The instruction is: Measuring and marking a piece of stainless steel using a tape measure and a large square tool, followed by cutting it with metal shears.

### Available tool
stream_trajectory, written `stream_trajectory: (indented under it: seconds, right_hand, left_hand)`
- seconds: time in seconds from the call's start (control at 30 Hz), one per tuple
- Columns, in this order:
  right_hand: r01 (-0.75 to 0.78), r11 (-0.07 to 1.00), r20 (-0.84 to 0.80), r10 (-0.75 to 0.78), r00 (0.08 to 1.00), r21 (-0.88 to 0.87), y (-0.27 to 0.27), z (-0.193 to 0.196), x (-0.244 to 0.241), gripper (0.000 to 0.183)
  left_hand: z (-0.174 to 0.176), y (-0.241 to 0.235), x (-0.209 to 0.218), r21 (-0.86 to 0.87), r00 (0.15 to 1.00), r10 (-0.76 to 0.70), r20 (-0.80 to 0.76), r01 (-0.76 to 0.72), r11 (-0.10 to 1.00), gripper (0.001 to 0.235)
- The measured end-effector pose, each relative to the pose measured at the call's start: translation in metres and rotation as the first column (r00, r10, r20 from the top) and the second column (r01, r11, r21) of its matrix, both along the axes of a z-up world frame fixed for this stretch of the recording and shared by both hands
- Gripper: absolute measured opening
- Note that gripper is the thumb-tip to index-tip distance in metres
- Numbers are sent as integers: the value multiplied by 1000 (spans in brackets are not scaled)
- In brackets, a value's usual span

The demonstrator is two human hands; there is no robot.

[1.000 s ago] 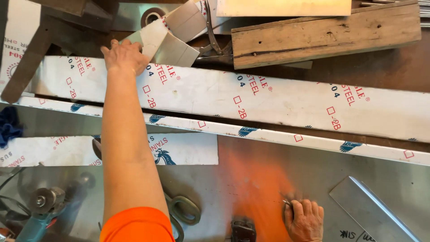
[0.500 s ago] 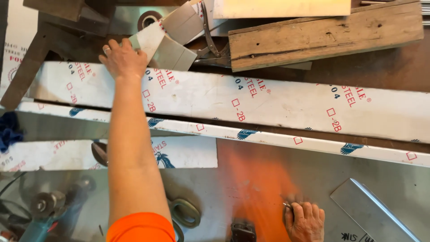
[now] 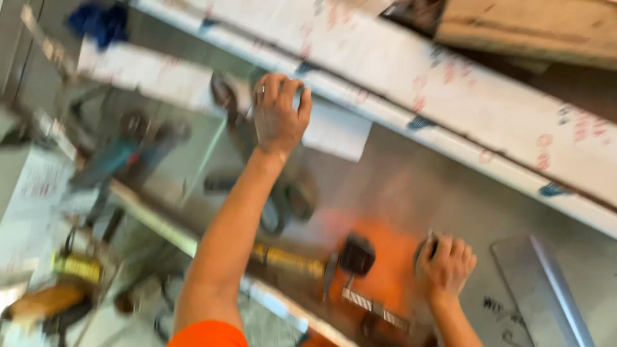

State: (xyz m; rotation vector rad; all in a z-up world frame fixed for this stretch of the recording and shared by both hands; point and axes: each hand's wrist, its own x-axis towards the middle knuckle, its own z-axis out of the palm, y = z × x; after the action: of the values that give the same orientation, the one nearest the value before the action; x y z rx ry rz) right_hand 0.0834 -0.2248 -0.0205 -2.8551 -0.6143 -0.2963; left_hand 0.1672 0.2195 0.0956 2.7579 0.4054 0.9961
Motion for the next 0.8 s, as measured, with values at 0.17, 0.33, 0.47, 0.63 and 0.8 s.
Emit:
stream_trajectory:
  seconds: [0.17, 0.33, 0.47, 0.63, 0.8]
  right_hand:
    - [-73, 996, 38, 71, 997, 54, -16, -28, -8, 15]
    - [-148, 989, 77, 146, 986, 18, -35, -54, -4, 15]
    - [-145, 986, 82, 138, 987, 84, -33, -61, 9, 16]
    - [-126, 983, 86, 115, 990, 134, -33, -62, 6, 17]
    - [-56, 995, 108, 47, 993, 81, -23, -64, 12, 26]
  left_hand:
    - [52, 2, -157, 43, 995, 92, -42, -90, 995, 16]
    - [81, -29, -324, 67, 970, 232, -78, -227, 972, 19]
    - [98, -63, -430, 1, 938, 273, -215, -279, 960, 24]
    - [140, -84, -514, -133, 919, 219, -326, -274, 953, 28]
    - [158, -39, -524, -116, 905, 293, -308, -342, 933, 24]
